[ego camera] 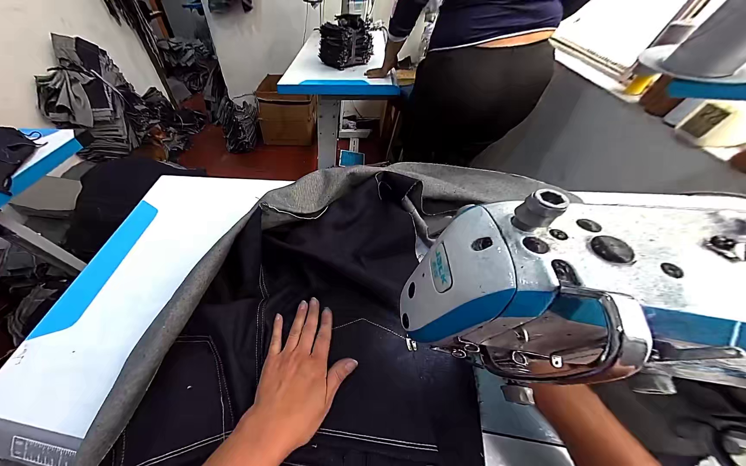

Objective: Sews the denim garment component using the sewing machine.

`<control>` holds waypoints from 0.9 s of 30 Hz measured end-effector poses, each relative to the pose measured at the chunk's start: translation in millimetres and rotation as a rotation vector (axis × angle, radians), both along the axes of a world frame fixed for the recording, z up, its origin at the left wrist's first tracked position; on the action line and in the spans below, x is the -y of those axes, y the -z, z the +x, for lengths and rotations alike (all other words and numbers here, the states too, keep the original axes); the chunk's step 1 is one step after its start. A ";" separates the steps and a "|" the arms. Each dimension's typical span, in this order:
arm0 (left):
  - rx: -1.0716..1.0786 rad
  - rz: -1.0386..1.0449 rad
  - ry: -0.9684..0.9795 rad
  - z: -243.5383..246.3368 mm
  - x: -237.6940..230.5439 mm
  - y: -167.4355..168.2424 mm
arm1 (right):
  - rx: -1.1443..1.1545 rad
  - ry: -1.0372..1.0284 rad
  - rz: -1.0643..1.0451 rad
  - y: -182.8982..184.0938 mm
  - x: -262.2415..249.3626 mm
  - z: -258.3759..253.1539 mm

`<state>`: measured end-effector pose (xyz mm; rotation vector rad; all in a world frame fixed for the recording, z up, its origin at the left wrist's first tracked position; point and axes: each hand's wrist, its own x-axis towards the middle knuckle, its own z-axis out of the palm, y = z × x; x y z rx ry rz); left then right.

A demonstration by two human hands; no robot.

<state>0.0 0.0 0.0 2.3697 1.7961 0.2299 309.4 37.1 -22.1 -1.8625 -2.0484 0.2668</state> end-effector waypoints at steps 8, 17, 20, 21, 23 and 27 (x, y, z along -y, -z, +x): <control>-0.043 0.122 0.133 -22.1 50.5 16.6 | -0.081 -0.584 0.307 4.3 112.3 -4.4; 0.059 0.447 0.092 63.2 82.3 -4.1 | -0.131 -0.597 0.430 -8.2 74.4 -12.8; 0.114 0.750 0.140 99.2 68.5 21.6 | -0.195 -0.685 0.442 -5.4 41.0 -24.0; 0.131 0.784 0.135 101.8 62.8 19.7 | -0.210 -0.713 0.424 -4.9 31.2 -26.7; 0.207 0.746 0.117 97.0 59.3 7.8 | -0.264 -0.745 0.351 -4.2 18.3 -30.0; 0.436 0.457 0.022 71.4 50.9 -8.9 | -0.400 -0.742 0.208 -3.8 11.5 -35.7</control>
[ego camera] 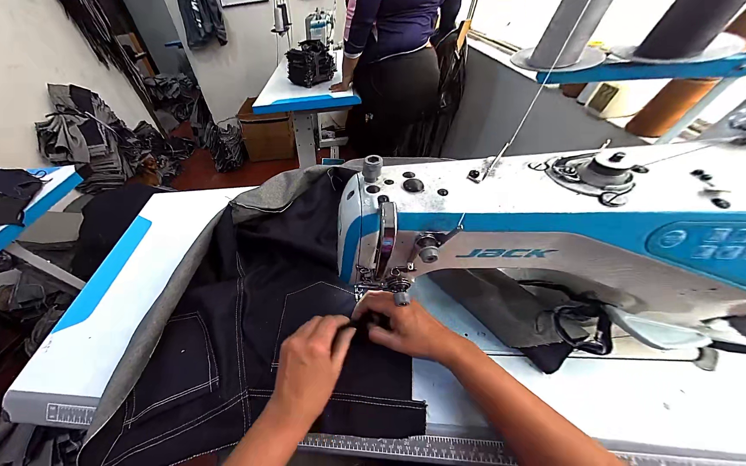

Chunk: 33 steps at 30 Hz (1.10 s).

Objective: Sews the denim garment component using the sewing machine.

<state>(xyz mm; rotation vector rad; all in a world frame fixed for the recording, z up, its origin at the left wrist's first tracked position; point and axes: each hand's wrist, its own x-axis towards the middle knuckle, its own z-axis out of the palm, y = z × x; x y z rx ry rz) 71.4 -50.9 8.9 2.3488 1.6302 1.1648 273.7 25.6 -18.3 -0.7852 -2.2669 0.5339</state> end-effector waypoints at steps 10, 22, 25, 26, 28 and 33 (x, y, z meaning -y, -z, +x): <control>0.251 -0.491 0.001 -15.1 -9.9 -18.5 | -0.062 -0.085 -0.008 13.2 -9.7 -0.6; -0.232 0.199 0.234 -1.0 15.0 20.1 | 0.037 0.039 0.156 9.6 27.5 5.7; -0.258 0.083 0.331 -12.8 17.2 18.2 | 0.038 0.041 0.180 15.6 59.8 10.6; -0.220 0.017 0.345 -21.9 9.8 12.5 | 0.032 0.051 0.199 18.1 66.9 11.1; -0.235 -0.074 0.297 -47.1 -16.4 9.9 | 0.022 0.077 0.225 21.7 75.9 10.0; -0.540 -0.258 0.265 -105.6 -54.8 23.5 | 0.023 0.069 0.186 22.5 75.0 13.5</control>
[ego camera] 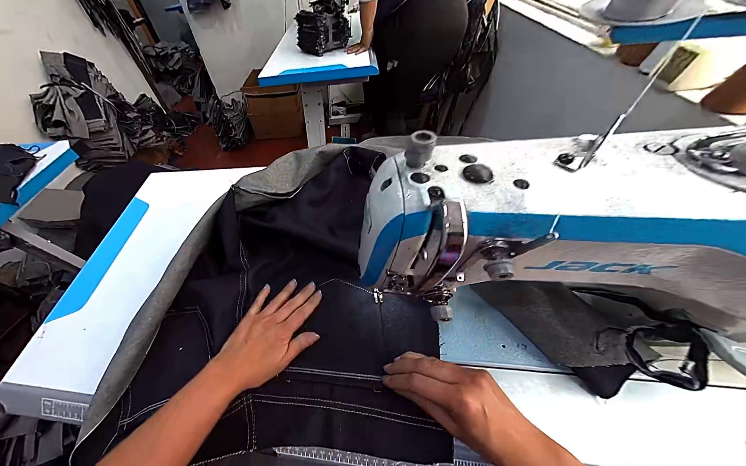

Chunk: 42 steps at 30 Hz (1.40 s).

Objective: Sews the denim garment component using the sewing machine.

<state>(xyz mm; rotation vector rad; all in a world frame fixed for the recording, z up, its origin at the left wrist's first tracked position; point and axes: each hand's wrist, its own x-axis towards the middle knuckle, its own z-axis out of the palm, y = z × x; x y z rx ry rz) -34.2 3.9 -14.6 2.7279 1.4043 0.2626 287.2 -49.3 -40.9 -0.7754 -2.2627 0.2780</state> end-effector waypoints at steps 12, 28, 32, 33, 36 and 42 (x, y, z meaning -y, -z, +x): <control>0.137 0.008 0.373 48.0 -9.7 -5.7 | 0.241 0.075 0.327 -18.5 10.9 -17.3; -0.032 -0.008 0.055 -14.0 -13.5 -3.7 | 0.258 0.235 0.187 -14.2 25.3 -22.5; -0.110 -0.051 0.082 -19.3 -17.9 -11.4 | 0.339 0.271 0.291 -21.9 22.2 -34.1; -0.105 -0.051 0.087 -19.7 -18.1 -10.8 | 0.355 0.291 0.317 -22.3 23.6 -37.8; -0.080 -0.014 0.097 -21.9 -18.5 -8.1 | 0.371 0.338 0.344 -21.3 30.0 -44.4; 0.072 0.010 0.181 13.0 -6.9 -27.4 | 0.276 0.276 0.188 -13.8 39.8 -27.5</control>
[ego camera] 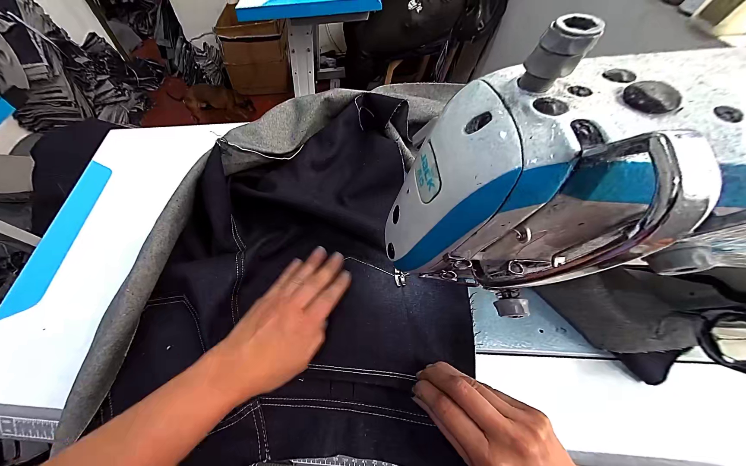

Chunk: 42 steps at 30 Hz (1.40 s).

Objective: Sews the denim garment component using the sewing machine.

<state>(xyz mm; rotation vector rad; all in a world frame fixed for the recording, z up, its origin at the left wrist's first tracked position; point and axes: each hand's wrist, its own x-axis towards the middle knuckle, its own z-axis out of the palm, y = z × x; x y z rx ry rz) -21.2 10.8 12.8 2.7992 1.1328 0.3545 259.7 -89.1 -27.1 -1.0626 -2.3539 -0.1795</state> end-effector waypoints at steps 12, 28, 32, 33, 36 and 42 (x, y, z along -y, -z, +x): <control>-0.087 -0.038 0.289 18.5 0.8 24.7 | -0.273 -0.087 -0.258 7.9 -0.6 22.2; 0.035 -0.035 0.460 8.7 0.1 32.0 | -0.180 -0.133 -0.129 13.0 -3.5 19.7; 0.002 -0.088 0.459 8.0 -2.9 30.7 | -0.277 -0.159 -0.192 12.9 -5.2 22.7; 0.001 -0.081 0.460 7.9 -3.1 30.6 | -0.357 -0.141 -0.235 11.0 -5.5 23.3; 0.010 -0.053 0.459 8.8 -3.1 31.5 | -0.554 0.002 -0.318 5.3 -6.8 24.5; 0.006 -0.056 0.455 8.5 -3.1 31.0 | -0.326 -0.074 -0.228 13.6 7.4 15.4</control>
